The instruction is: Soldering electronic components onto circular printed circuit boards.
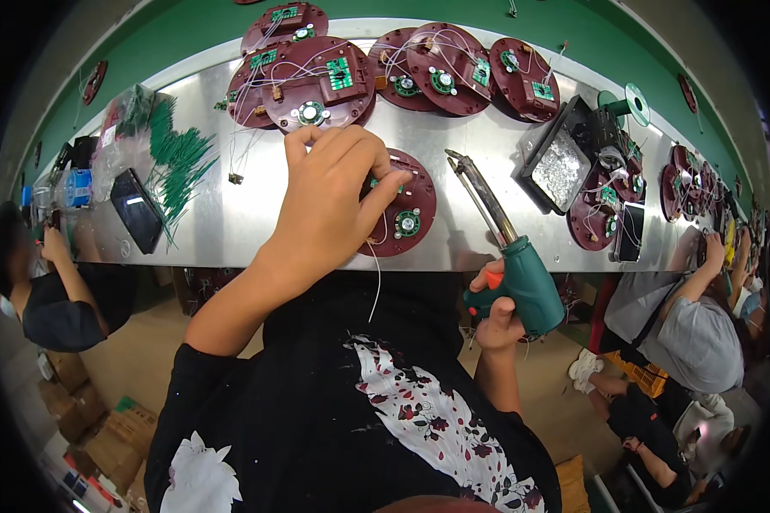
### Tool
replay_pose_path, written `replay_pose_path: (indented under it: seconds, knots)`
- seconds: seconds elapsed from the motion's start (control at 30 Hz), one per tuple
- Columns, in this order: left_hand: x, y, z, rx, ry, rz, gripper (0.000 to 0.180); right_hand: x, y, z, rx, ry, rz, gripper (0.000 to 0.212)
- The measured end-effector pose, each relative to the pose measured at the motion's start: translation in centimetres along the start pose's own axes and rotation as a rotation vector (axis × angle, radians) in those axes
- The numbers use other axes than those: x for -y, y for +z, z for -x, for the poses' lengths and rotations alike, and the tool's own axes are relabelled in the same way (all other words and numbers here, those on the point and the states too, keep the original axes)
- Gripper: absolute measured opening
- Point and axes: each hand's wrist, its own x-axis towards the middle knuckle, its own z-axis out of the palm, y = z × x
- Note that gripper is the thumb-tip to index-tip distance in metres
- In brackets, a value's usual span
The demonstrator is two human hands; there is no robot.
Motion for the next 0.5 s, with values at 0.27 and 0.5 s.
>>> replay_pose_path:
  seconds: [0.27, 0.5]
  knots:
    - [-0.5, 1.5, -0.1, -0.054, 0.003, 0.040, 0.010, -0.1, -0.1, -0.1, -0.028, 0.006, -0.080, 0.066]
    - [0.1, 0.9, 0.6, -0.051, 0.023, 0.084, 0.013, 0.3, -0.5, -0.3, -0.035, 0.041, -0.049, 0.074]
